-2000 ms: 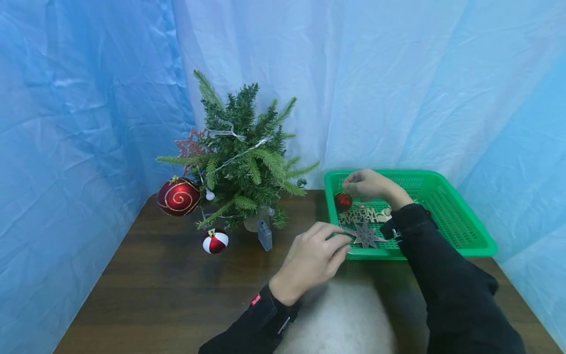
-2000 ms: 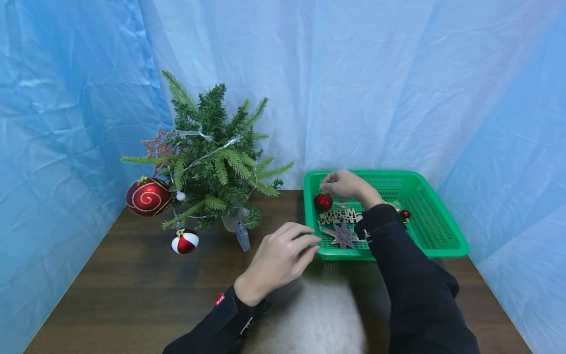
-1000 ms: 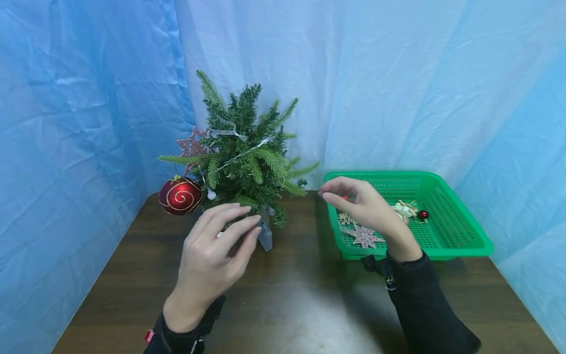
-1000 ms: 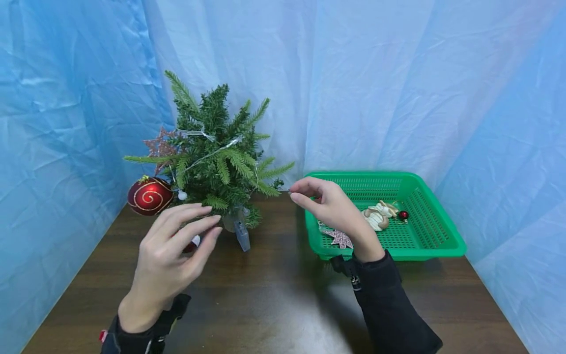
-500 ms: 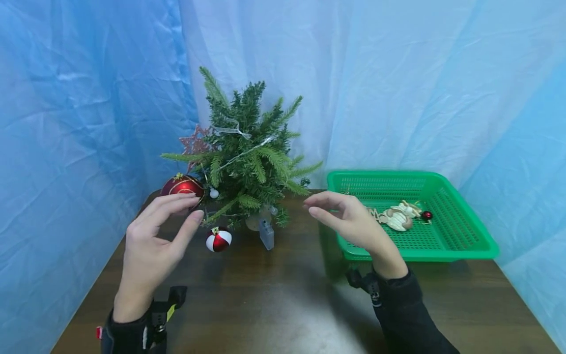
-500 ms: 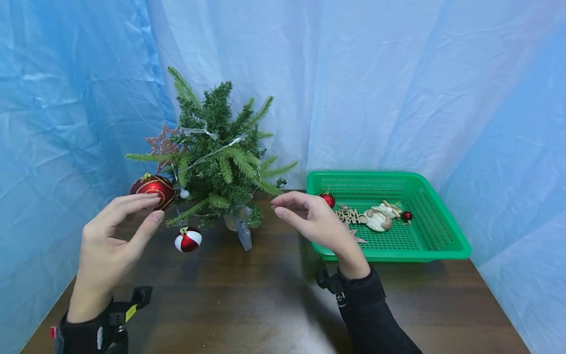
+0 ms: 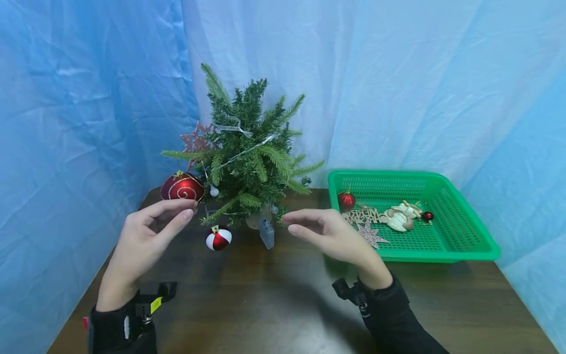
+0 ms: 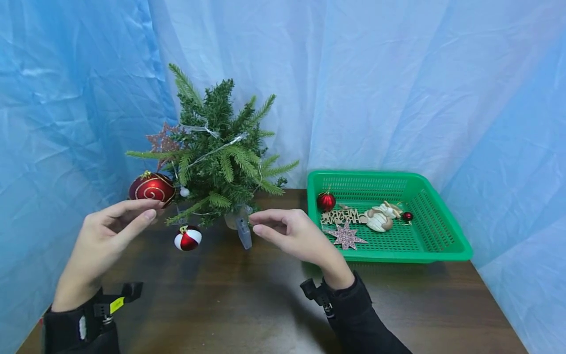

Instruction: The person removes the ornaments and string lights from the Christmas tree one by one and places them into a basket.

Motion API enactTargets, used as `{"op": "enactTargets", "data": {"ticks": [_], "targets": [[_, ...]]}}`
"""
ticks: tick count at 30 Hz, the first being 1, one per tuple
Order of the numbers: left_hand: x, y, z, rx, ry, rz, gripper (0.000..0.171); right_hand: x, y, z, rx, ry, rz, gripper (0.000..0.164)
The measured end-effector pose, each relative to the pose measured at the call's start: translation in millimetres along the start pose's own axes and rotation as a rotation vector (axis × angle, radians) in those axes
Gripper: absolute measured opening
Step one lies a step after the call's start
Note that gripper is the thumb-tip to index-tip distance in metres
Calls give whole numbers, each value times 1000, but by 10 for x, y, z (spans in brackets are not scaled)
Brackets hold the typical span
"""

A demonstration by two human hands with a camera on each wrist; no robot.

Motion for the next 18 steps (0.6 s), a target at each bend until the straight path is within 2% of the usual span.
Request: {"op": "enactTargets", "data": {"ticks": [5, 9, 14, 18], "targets": [[42, 30, -3, 55, -30, -26, 27, -114, 227, -76, 81, -17, -62, 36], [60, 58, -8, 78, -25, -34, 27, -236, 454, -164, 159, 15, -104, 45], [66, 79, -15, 111, -5, -25, 28, -368, 685, -286, 193, 104, -186, 54], [69, 102, -20, 147, 20, -23, 28, -433, 841, -374, 192, 133, -212, 60]]}}
Point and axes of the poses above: each hand's wrist, its own z-axis away from the middle knuckle, its own y-axis out of the palm, x = y × z, the point moved 2 cm from there along -z, towards the middle knuckle, and after that the axes turned 14 degrees about -z, right-handed, at the moved point
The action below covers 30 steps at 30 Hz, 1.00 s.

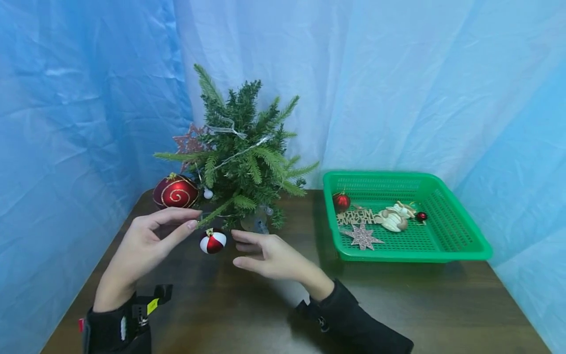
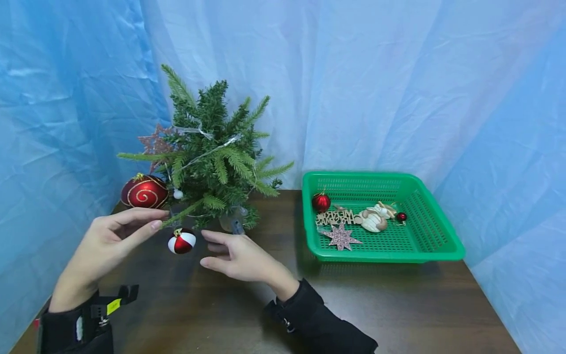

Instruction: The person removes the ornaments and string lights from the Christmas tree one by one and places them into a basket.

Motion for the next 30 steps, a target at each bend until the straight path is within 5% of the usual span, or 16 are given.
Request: {"op": "enactTargets", "data": {"ticks": [16, 30], "targets": [[-3, 26, -10, 73, -3, -15, 27, -159, 299, -260, -202, -33, -133, 55], [31, 38, -7, 100, 31, 9, 28, -149, 343, -262, -232, -74, -139, 50]]}}
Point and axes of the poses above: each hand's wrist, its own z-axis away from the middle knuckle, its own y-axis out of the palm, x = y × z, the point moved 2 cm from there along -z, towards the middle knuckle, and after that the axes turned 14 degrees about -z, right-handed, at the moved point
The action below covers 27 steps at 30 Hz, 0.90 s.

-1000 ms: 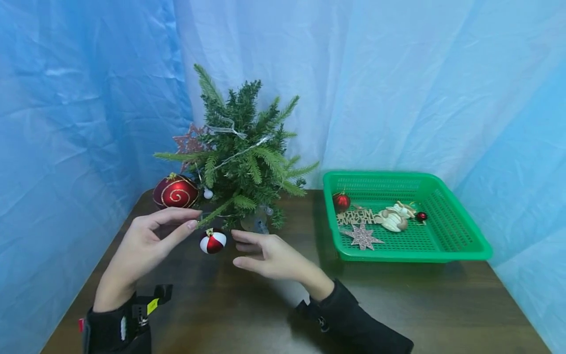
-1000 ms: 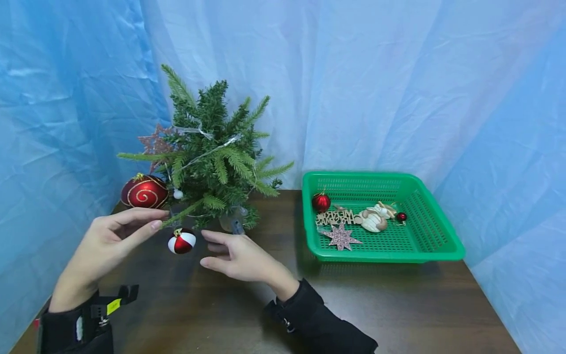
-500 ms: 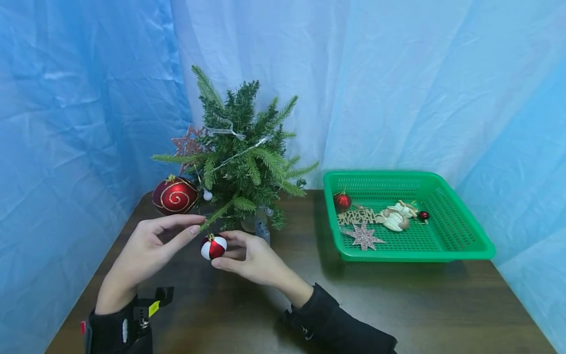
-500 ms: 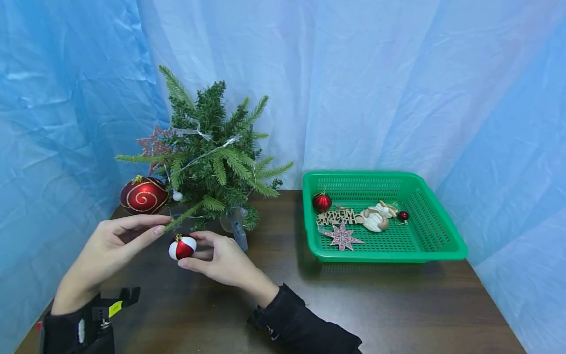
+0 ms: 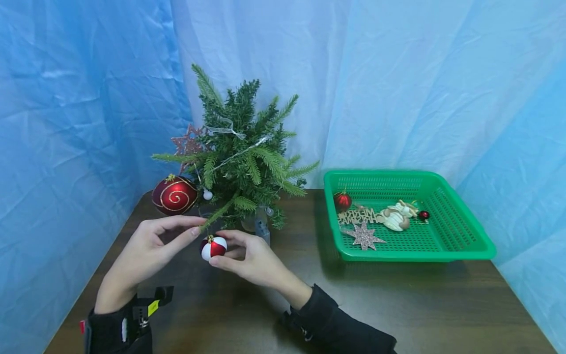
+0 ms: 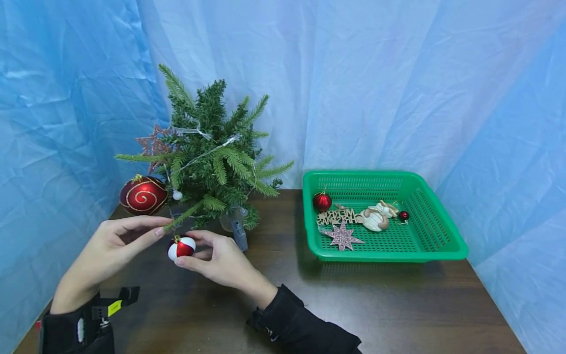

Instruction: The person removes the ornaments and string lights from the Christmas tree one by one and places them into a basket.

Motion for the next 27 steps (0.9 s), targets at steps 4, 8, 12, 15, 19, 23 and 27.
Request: {"op": "enactTargets", "data": {"ticks": [4, 8, 12, 15, 19, 23, 27], "targets": [[0, 12, -9, -10, -4, -10, 31, 11, 19, 12, 11, -15, 8, 50], [-1, 27, -28, -39, -18, -31, 36, 12, 29, 21, 17, -16, 19, 49], [3, 38, -39, -50, -30, -28, 36, 18, 31, 25, 19, -12, 19, 49], [8, 51, -44, -48, -35, -21, 34, 16, 31, 28, 21, -8, 16, 49], [12, 60, -45, -56, -32, -17, 32, 21, 32, 29, 21, -6, 19, 49], [7, 53, -41, -90, -15, -25, 32, 24, 29, 27, 20, -13, 29, 48], [1, 45, -37, -108, -10, -34, 31, 36, 26, 23, 18, -23, 37, 49]]}}
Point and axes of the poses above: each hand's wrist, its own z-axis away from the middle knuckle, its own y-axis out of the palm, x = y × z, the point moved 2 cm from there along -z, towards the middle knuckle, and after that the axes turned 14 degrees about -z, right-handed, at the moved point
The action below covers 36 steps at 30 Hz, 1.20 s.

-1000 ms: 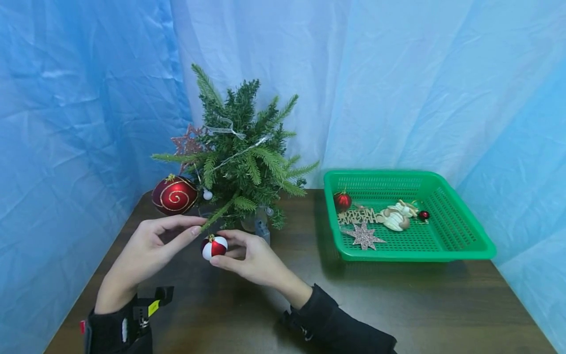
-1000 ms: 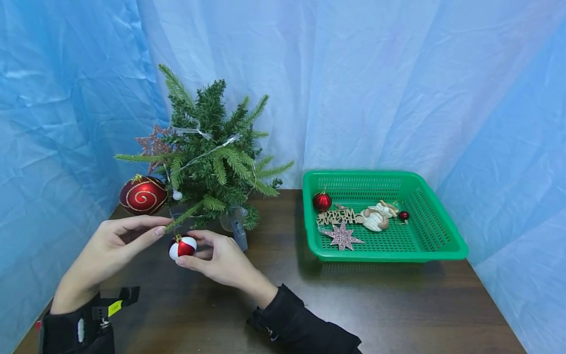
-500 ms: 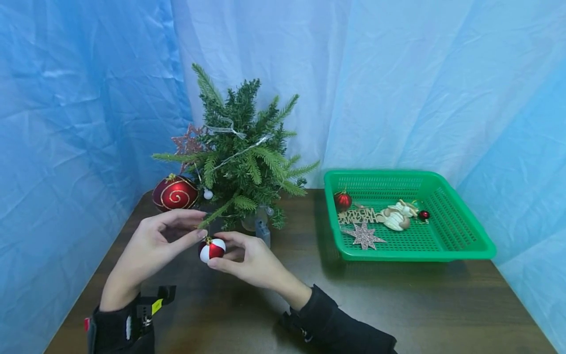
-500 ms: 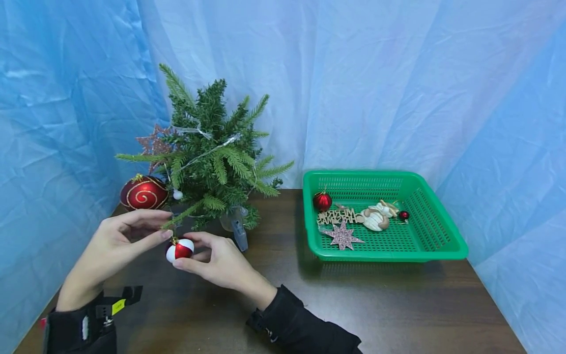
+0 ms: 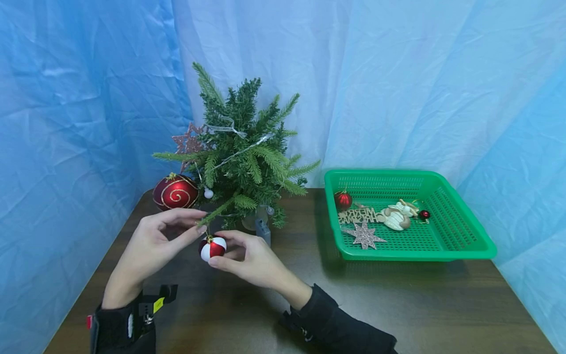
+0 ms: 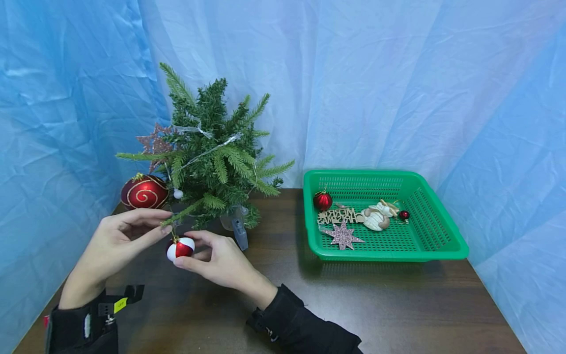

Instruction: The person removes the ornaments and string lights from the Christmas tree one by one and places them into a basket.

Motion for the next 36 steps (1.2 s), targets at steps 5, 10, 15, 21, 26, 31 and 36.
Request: {"op": "enactTargets", "data": {"ticks": [5, 10, 15, 21, 26, 31, 36], "targets": [[-1, -11, 4, -6, -11, -14, 31, 12, -3, 2, -10, -3, -2, 49], [-6, -27, 16, -17, -15, -16, 30, 18, 4, 5, -39, -2, -15, 48], [-19, -42, 29, -47, -10, -4, 30, 41, 20, 22, -66, -9, -34, 50], [-30, -59, 36, -103, 17, 11, 32, 61, 28, 33, -78, -25, -57, 50], [-48, -82, 30, -121, 66, 9, 32, 70, 24, 37, -80, -37, -57, 48], [-64, -91, 26, -143, 106, 8, 34, 79, 24, 39, -80, -55, -57, 48], [-61, -96, 29, -140, 123, 19, 35, 77, 25, 42, -81, -68, -51, 49]]}}
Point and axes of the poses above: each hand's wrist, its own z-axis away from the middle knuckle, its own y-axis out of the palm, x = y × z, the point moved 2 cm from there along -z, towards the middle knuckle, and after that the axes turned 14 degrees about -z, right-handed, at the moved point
